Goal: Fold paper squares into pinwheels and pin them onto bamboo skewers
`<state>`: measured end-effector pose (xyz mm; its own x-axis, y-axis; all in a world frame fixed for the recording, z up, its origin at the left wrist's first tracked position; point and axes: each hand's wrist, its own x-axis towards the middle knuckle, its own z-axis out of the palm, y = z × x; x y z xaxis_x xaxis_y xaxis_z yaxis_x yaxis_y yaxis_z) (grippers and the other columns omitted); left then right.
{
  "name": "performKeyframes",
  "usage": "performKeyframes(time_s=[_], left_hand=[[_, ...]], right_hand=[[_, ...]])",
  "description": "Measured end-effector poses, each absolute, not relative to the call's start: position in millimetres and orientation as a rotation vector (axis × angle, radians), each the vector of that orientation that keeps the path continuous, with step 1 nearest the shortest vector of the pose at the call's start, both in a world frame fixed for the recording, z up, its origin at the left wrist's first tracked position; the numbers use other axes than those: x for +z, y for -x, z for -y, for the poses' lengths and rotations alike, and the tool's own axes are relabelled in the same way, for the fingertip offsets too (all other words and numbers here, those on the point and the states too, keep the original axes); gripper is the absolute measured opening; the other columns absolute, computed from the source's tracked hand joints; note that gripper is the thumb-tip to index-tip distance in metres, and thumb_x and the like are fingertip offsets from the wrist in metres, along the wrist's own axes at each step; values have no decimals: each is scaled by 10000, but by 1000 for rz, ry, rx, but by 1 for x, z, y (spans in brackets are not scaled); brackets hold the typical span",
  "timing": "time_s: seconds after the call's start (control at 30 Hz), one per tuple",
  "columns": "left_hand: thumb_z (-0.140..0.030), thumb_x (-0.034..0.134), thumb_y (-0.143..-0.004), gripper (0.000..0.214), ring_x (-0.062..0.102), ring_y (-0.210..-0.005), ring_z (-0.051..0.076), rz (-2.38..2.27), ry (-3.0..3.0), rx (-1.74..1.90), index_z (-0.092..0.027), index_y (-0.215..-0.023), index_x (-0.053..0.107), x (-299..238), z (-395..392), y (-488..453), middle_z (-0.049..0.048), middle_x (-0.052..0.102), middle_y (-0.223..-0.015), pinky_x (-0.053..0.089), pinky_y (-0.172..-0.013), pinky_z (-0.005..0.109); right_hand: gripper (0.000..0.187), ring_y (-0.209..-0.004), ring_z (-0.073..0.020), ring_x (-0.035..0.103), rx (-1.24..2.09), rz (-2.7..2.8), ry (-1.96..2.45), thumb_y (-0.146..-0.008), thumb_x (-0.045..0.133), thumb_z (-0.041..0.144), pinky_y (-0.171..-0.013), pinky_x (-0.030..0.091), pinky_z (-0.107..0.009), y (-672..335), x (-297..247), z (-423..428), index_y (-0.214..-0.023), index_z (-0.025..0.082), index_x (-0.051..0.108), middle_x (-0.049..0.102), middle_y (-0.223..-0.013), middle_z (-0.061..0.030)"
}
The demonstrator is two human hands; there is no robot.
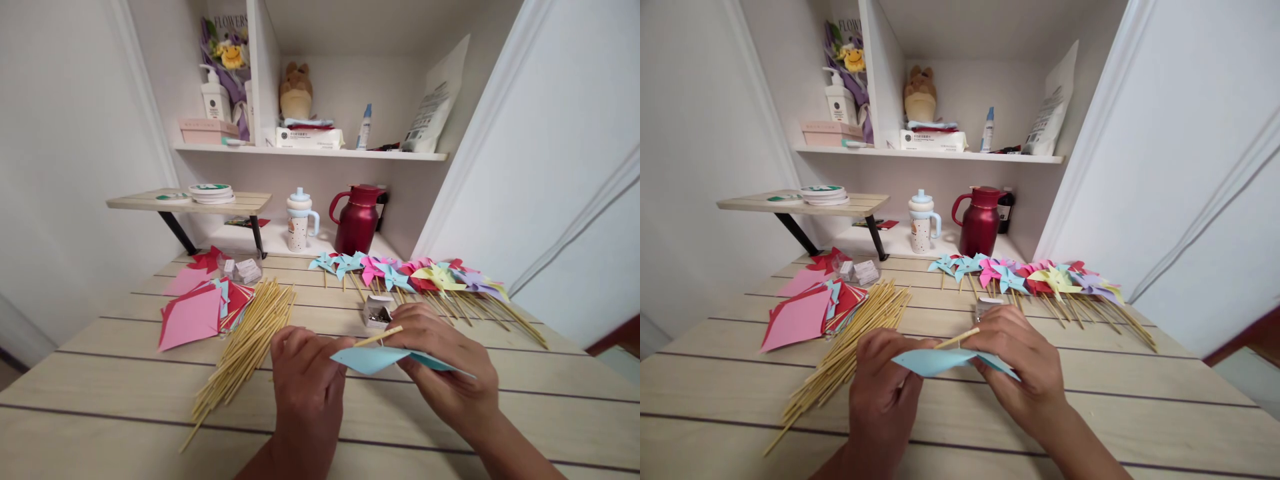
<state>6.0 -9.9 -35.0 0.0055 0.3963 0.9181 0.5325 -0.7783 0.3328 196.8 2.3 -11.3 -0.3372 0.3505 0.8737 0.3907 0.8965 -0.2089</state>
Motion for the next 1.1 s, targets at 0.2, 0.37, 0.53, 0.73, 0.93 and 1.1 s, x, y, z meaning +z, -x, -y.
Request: performKeyframes(time_s=[0.2,0.37,0.53,0.73,0.93,1.1], left_hand=[[-15,620,-846,253,579,-696,138,971,2166,-1889,-219,-967,707,-37,9,-6,-45,753,-797,377,-798,346],[-9,597,-854,270,579,-705,142,968,2183,-1870,-226,-971,708,-37,9,-5,-45,763,-837,371,-806,348],[-14,571,-874,270,573,-700,138,967,2148,-1840,-223,-972,711,-34,11,-4,-48,757,-810,361,-820,352],[-108,608,-909,182,572,-708,138,914,2074,-1663,-212,-1005,723,-26,14,4,-35,761,-814,341,-880,376],[-120,581,-938,188,596,-771,141,816,2001,-1577,-178,-1053,718,-25,17,9,-9,769,-846,335,-933,399],[-107,590,-933,185,597,-773,131,800,1971,-1593,-157,-1060,715,-24,17,9,-14,763,-815,335,-943,387]], right_hand=[[270,-761,-202,641,-23,1920,565,-790,622,5,-745,516,-419,-197,-12,-2,-973,192,688,686,-820,-50],[273,-751,-201,639,-16,1911,561,-789,614,1,-734,515,-420,-196,-12,-2,-967,194,690,686,-820,-52],[291,-768,-201,630,9,1916,545,-789,612,-19,-748,508,-428,-197,-13,-3,-985,185,680,676,-836,-59],[288,-796,-206,623,60,1929,531,-798,599,-14,-779,498,-444,-198,-16,-3,-991,186,673,675,-863,-61],[291,-813,-208,622,76,1915,522,-799,598,-17,-797,494,-448,-197,-19,-2,-995,185,671,671,-875,-61],[265,-789,-207,623,68,1894,528,-817,604,11,-789,505,-454,-196,-17,1,-992,198,670,676,-854,-54]])
